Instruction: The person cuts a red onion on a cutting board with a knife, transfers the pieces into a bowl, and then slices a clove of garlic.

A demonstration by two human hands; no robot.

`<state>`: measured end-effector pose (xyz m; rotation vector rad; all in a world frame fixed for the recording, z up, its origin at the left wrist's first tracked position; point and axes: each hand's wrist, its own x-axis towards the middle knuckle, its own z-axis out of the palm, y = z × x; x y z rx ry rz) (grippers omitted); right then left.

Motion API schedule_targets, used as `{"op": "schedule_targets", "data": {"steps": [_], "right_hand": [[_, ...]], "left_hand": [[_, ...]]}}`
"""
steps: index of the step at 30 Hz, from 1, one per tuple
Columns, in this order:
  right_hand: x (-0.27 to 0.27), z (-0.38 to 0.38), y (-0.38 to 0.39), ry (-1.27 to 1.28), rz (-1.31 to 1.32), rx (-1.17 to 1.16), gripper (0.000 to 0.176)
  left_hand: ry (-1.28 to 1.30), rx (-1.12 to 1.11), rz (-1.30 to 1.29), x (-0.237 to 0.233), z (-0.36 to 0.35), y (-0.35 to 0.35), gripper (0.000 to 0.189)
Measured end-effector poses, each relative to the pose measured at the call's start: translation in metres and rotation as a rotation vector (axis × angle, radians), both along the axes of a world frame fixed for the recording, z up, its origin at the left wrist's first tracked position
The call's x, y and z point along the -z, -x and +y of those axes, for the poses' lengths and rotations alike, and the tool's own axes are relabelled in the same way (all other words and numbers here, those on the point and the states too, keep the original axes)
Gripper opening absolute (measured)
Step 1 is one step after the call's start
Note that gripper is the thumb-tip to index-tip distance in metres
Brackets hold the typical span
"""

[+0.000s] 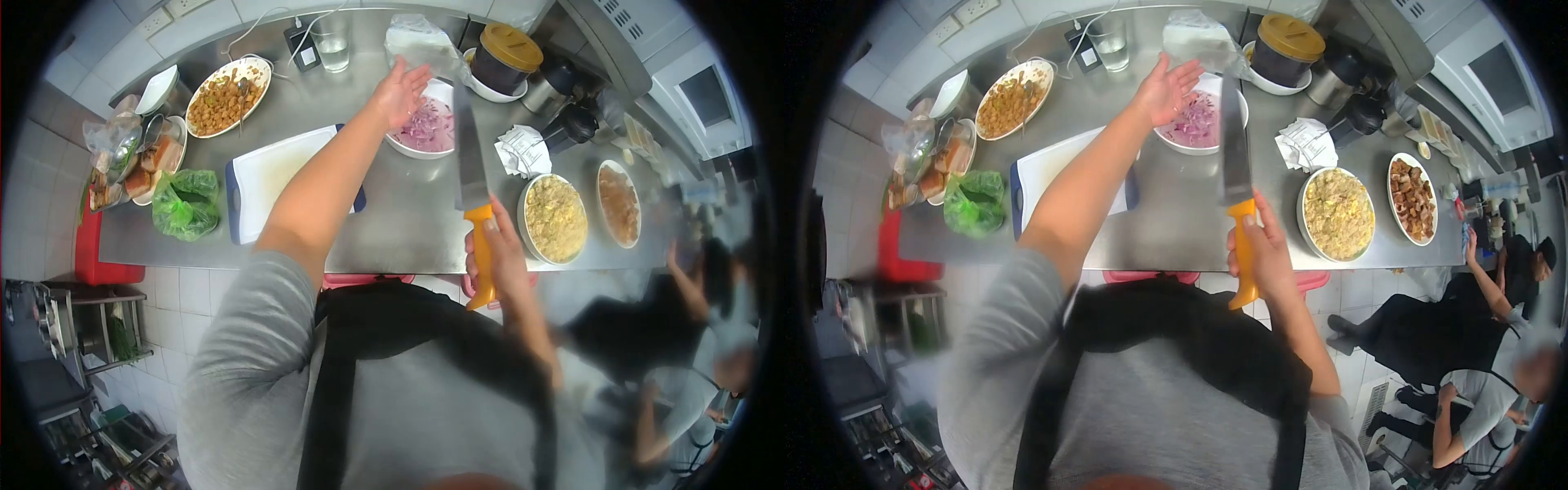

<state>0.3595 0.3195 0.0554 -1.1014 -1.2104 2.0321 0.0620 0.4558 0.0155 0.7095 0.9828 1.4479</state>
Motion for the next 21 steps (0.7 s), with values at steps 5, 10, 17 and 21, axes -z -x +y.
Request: {"op": "schedule_targets", "data": {"steps": [5, 10, 17, 21], "right_hand": [[0.006, -0.013, 0.015, 0.019, 0.088, -0.159, 0.053], [0.021, -0.006, 0.015, 0.012, 0.022, -0.124, 0.052], [0.021, 0.004, -0.015, -0.053, 0.003, -0.100, 0.054], [0.023, 0.010, -0.053, -0.049, -0.065, -0.316, 0.053]], "left_hand": [[-0.042, -0.128, -0.336, -0.010, -0.006, -0.009, 0.095], [-0.119, -0.145, -0.522, 0.002, 0.004, 0.011, 0.101], [0.014, -0.107, 0.732, 0.003, -0.033, 0.066, 0.038], [0.205, 0.062, 1.532, 0.036, -0.092, 0.077, 0.023]]}}
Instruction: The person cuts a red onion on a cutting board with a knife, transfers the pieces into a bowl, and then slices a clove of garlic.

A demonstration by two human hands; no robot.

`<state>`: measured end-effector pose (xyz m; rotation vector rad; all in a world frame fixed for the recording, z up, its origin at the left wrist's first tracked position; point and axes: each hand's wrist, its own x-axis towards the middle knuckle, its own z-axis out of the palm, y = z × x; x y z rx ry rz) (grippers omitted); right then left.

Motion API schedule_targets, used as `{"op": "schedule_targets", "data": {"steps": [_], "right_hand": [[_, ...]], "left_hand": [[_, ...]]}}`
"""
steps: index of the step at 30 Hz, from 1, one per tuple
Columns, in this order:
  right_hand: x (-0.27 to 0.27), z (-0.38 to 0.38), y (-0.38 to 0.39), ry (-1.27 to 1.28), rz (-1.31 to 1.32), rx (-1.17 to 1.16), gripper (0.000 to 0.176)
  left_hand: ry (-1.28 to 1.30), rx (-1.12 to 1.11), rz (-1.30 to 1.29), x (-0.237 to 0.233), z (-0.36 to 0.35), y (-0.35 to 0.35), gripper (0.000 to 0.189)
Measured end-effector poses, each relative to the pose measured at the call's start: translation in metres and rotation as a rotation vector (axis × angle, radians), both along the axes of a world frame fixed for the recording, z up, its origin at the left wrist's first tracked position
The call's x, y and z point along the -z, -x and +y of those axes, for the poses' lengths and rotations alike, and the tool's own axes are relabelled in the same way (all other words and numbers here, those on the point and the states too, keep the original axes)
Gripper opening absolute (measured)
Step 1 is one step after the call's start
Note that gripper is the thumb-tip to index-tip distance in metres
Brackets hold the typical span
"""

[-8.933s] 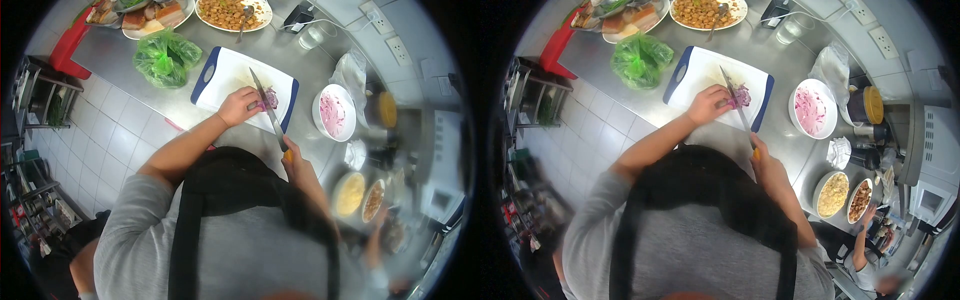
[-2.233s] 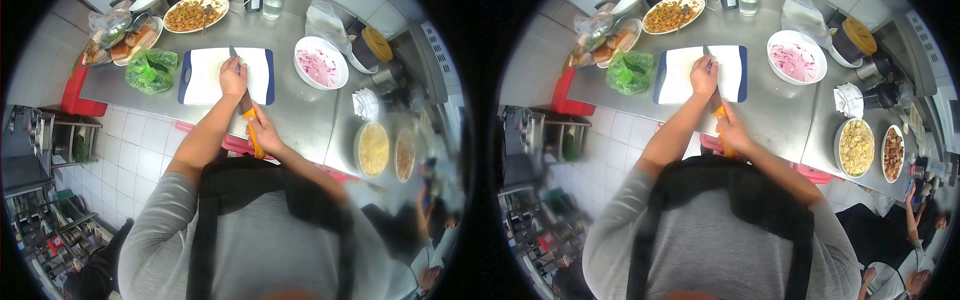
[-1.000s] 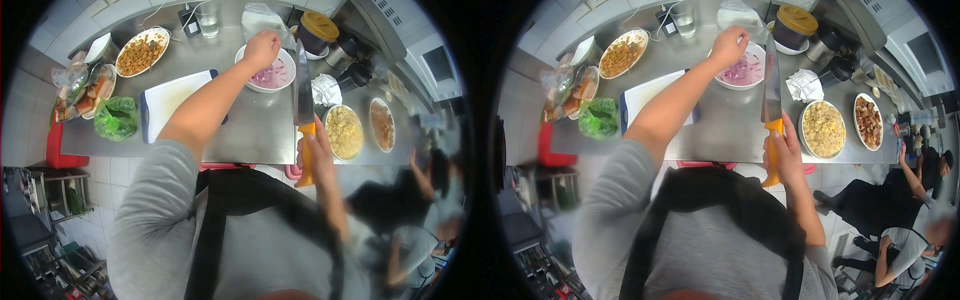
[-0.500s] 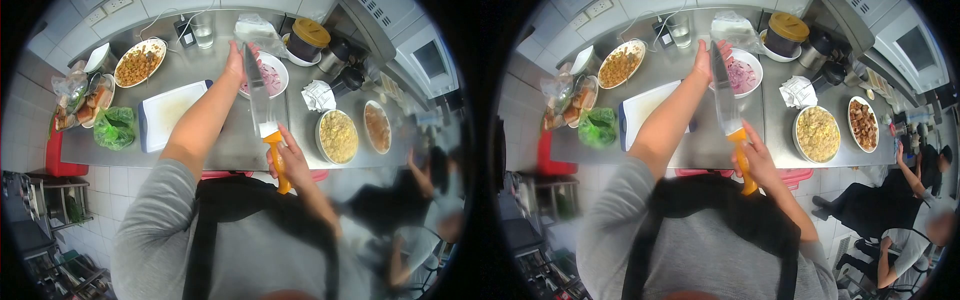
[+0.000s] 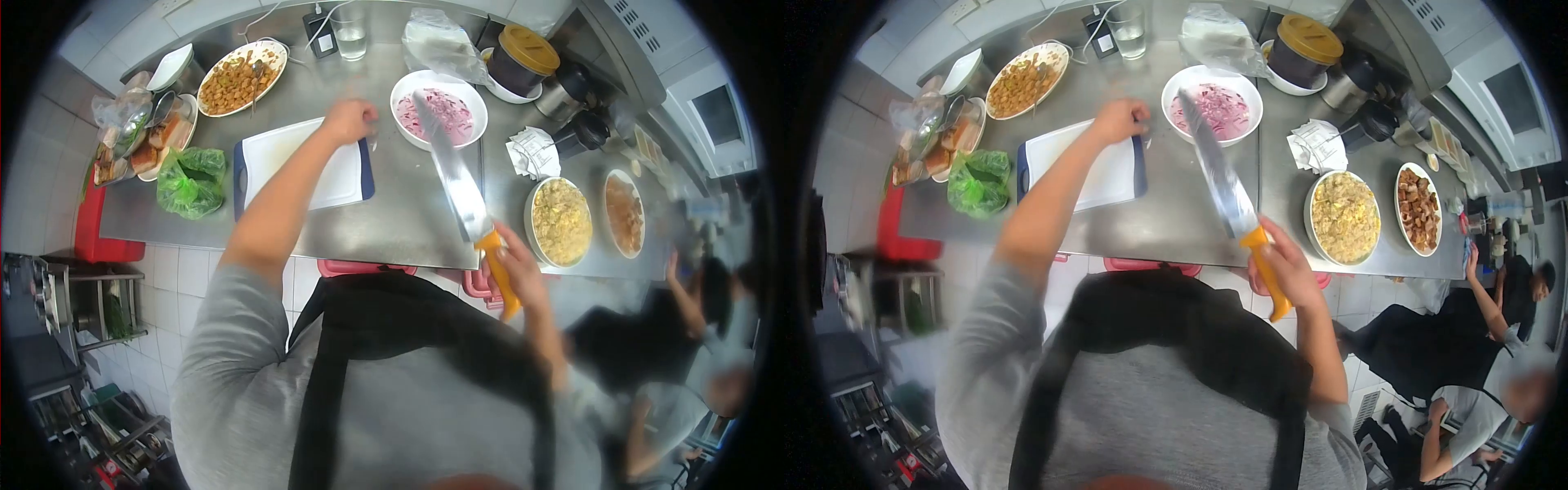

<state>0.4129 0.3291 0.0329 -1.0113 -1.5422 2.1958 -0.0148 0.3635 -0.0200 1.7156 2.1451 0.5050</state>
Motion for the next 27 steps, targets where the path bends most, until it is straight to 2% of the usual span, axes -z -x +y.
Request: {"op": "schedule_targets", "data": {"steps": [3, 6, 9, 12, 14, 18, 21, 24, 27], "right_hand": [[0.000, -0.009, -0.013, -0.018, -0.143, -0.150, 0.050], [0.017, -0.017, -0.010, 0.027, -0.103, -0.120, 0.050], [0.029, -0.012, -0.003, 0.038, -0.119, -0.135, 0.051], [0.032, -0.013, 0.005, 0.061, -0.140, -0.104, 0.052], [0.034, -0.013, 0.012, 0.056, -0.157, -0.086, 0.052], [0.050, -0.018, 0.019, 0.003, -0.171, -0.070, 0.052], [0.051, -0.020, 0.028, -0.018, -0.164, -0.064, 0.052], [0.049, -0.017, 0.037, -0.041, -0.184, -0.072, 0.052], [0.053, -0.013, 0.045, -0.042, -0.179, -0.113, 0.052]], "left_hand": [[-0.172, 0.003, 0.023, 0.030, -0.028, -0.005, 0.026], [-0.245, -0.089, 0.053, 0.037, -0.036, -0.012, 0.025], [-0.261, -0.001, 0.110, 0.035, -0.025, -0.018, 0.032], [-0.461, 0.118, 0.075, 0.066, 0.001, -0.024, 0.039], [-0.421, 0.193, 0.003, 0.085, 0.008, -0.023, 0.041], [-0.269, 0.331, -0.063, 0.073, 0.001, -0.011, 0.042], [-0.092, 0.213, -0.238, 0.027, -0.024, -0.018, 0.042], [-0.262, 0.251, -0.180, 0.045, -0.020, -0.008, 0.045], [-0.250, 0.222, -0.123, 0.050, -0.014, -0.009, 0.040]]}}
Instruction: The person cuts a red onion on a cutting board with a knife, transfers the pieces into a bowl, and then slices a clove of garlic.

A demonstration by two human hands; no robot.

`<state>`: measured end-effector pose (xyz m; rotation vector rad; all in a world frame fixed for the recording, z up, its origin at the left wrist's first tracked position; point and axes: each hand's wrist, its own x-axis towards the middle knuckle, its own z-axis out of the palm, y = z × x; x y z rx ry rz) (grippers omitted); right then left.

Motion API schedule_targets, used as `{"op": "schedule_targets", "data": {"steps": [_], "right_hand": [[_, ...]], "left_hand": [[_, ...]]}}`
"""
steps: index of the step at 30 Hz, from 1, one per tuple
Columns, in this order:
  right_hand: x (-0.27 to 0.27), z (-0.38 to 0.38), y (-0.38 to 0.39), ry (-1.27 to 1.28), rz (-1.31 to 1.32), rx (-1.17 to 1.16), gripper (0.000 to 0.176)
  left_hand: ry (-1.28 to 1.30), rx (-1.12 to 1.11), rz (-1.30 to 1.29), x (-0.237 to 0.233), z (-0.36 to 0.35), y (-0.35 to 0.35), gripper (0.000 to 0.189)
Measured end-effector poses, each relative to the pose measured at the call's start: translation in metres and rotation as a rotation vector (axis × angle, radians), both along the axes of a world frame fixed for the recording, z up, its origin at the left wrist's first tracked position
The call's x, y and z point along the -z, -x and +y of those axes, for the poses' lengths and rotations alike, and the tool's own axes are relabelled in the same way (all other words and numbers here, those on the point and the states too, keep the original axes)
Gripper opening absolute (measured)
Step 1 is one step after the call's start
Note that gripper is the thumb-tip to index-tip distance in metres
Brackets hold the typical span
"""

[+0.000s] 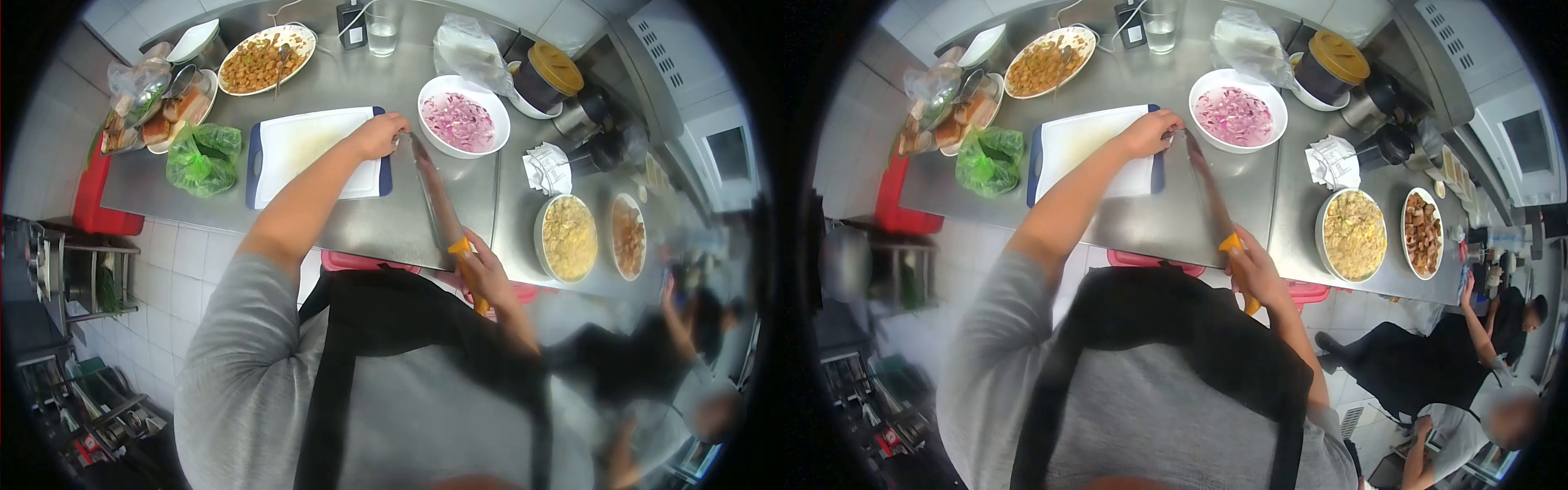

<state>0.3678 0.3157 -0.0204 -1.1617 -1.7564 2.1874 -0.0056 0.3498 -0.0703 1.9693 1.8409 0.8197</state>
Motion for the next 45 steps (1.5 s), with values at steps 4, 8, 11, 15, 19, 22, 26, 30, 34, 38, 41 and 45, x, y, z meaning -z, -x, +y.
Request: {"op": "schedule_targets", "data": {"steps": [4, 8, 11, 15, 19, 22, 26, 30, 34, 38, 41, 45], "right_hand": [[-0.004, 0.000, 0.005, -0.004, -0.003, -0.069, 0.053], [-0.001, 0.003, -0.004, 0.032, -0.001, 0.010, 0.053], [-0.002, 0.008, 0.001, 0.037, 0.002, -0.006, 0.054], [0.022, 0.013, 0.006, 0.129, 0.067, -0.059, 0.053], [0.001, 0.009, 0.008, 0.114, 0.096, -0.070, 0.053], [-0.024, 0.007, 0.013, 0.121, 0.092, -0.101, 0.053], [-0.046, 0.007, 0.038, 0.093, 0.009, -0.250, 0.053], [-0.041, 0.010, 0.050, 0.088, -0.036, -0.309, 0.052], [-0.041, 0.008, 0.056, 0.180, -0.025, -0.264, 0.053], [-0.046, 0.007, 0.052, 0.272, 0.004, -0.226, 0.053], [-0.065, 0.005, 0.040, 0.298, 0.005, -0.240, 0.052], [-0.071, 0.006, 0.012, 0.283, -0.005, -0.204, 0.049]], "left_hand": [[-0.038, -0.096, 0.079, 0.002, 0.003, -0.003, 0.035], [-0.162, -0.162, 0.155, 0.002, -0.004, -0.004, 0.032], [-0.126, -0.251, 0.193, 0.003, -0.004, -0.010, 0.028], [-0.109, -0.374, 0.165, 0.005, -0.002, -0.020, 0.023], [-0.180, -0.379, 0.101, 0.000, -0.013, -0.021, 0.020], [-0.333, -0.361, 0.118, -0.015, -0.036, -0.015, 0.016], [-0.406, -0.401, 0.257, -0.013, -0.090, 0.019, 0.014], [0.094, -0.530, 0.504, -0.039, -0.141, 0.029, 0.016], [-0.207, -0.493, 0.310, -0.021, -0.161, 0.003, 0.029], [-0.127, -0.410, 0.348, -0.034, -0.172, -0.047, 0.042], [-0.004, -0.513, 0.383, -0.009, -0.167, -0.033, 0.046], [-0.014, -0.642, 0.459, -0.004, -0.164, 0.004, 0.038]]}}
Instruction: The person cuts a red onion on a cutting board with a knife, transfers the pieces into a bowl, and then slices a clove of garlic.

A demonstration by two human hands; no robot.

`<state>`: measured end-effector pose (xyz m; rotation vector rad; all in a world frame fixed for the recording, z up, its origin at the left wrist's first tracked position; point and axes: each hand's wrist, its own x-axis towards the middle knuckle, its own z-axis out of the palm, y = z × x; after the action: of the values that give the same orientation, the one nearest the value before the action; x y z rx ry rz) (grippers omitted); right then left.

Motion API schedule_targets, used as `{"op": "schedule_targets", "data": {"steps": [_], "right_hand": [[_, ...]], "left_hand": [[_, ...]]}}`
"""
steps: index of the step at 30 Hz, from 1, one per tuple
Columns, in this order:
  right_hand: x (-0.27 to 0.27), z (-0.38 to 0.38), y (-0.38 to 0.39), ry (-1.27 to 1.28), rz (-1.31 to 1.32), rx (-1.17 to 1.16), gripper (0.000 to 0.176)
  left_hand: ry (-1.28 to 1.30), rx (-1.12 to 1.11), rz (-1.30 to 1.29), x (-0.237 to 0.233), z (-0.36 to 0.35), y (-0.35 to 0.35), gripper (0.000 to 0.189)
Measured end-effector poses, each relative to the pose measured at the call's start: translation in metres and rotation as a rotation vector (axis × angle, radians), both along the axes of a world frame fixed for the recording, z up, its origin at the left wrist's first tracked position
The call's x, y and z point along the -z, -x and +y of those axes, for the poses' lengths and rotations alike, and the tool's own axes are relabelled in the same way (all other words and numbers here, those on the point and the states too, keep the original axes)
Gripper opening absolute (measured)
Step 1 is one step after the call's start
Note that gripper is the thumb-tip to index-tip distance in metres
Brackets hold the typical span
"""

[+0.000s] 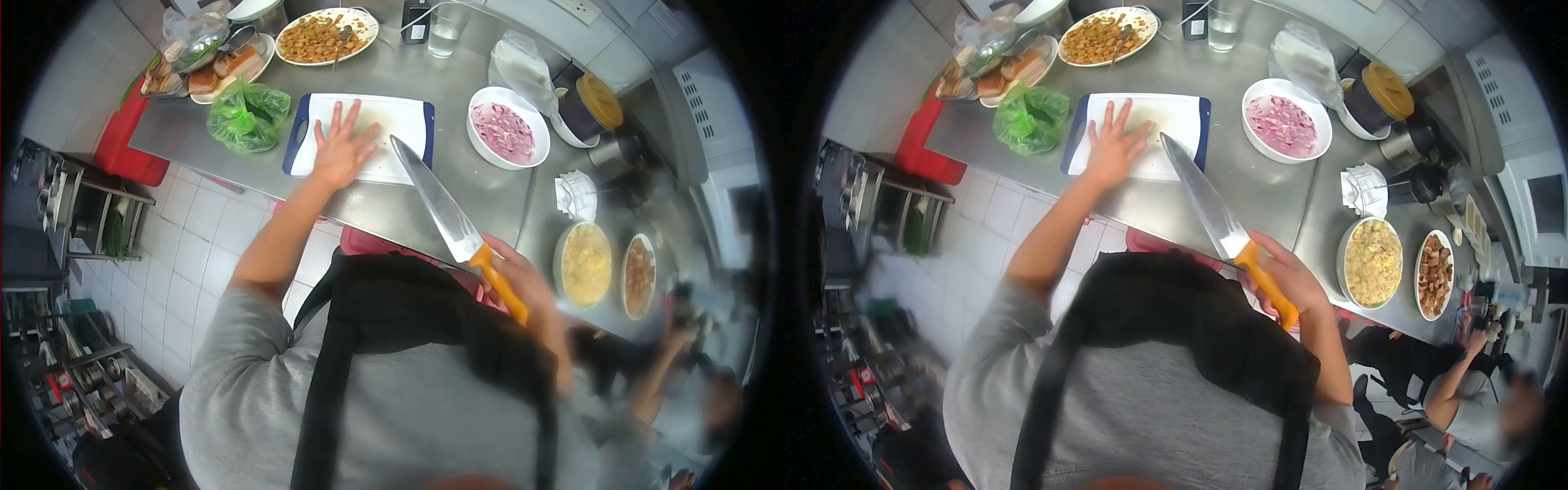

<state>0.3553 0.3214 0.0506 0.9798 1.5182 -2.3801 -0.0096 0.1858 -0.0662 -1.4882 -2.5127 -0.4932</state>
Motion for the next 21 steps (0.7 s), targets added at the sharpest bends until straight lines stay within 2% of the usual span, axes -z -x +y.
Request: {"op": "schedule_targets", "data": {"steps": [2, 3, 6, 9, 12, 16, 19, 21], "right_hand": [[-0.009, -0.002, -0.018, -0.033, -0.009, 0.058, 0.048], [-0.008, -0.001, -0.029, -0.084, -0.004, 0.063, 0.049], [0.015, -0.001, -0.067, -0.049, 0.061, 0.233, 0.051], [0.023, -0.011, -0.083, -0.083, 0.003, 0.341, 0.052], [0.029, -0.014, -0.085, -0.121, -0.032, 0.364, 0.051], [0.038, -0.020, -0.097, -0.134, -0.001, 0.336, 0.051], [0.056, -0.026, -0.111, -0.124, 0.063, 0.383, 0.053], [0.058, -0.028, -0.110, -0.084, 0.055, 0.406, 0.052]], "left_hand": [[-0.008, -0.044, 0.007, -0.007, 0.008, 0.015, 0.031], [-0.180, -0.018, 0.076, -0.009, 0.018, 0.017, 0.019], [-0.203, 0.212, -0.030, -0.019, 0.067, 0.012, 0.018], [-0.144, 0.239, 0.065, -0.028, 0.120, -0.009, 0.017], [0.113, 0.264, -0.015, -0.023, 0.156, 0.003, 0.015], [0.105, 0.384, -0.138, -0.008, 0.166, 0.021, 0.008], [0.146, 0.361, -0.139, -0.010, 0.150, 0.024, 0.011], [-0.001, 0.387, -0.145, -0.006, 0.149, 0.019, 0.018]]}}
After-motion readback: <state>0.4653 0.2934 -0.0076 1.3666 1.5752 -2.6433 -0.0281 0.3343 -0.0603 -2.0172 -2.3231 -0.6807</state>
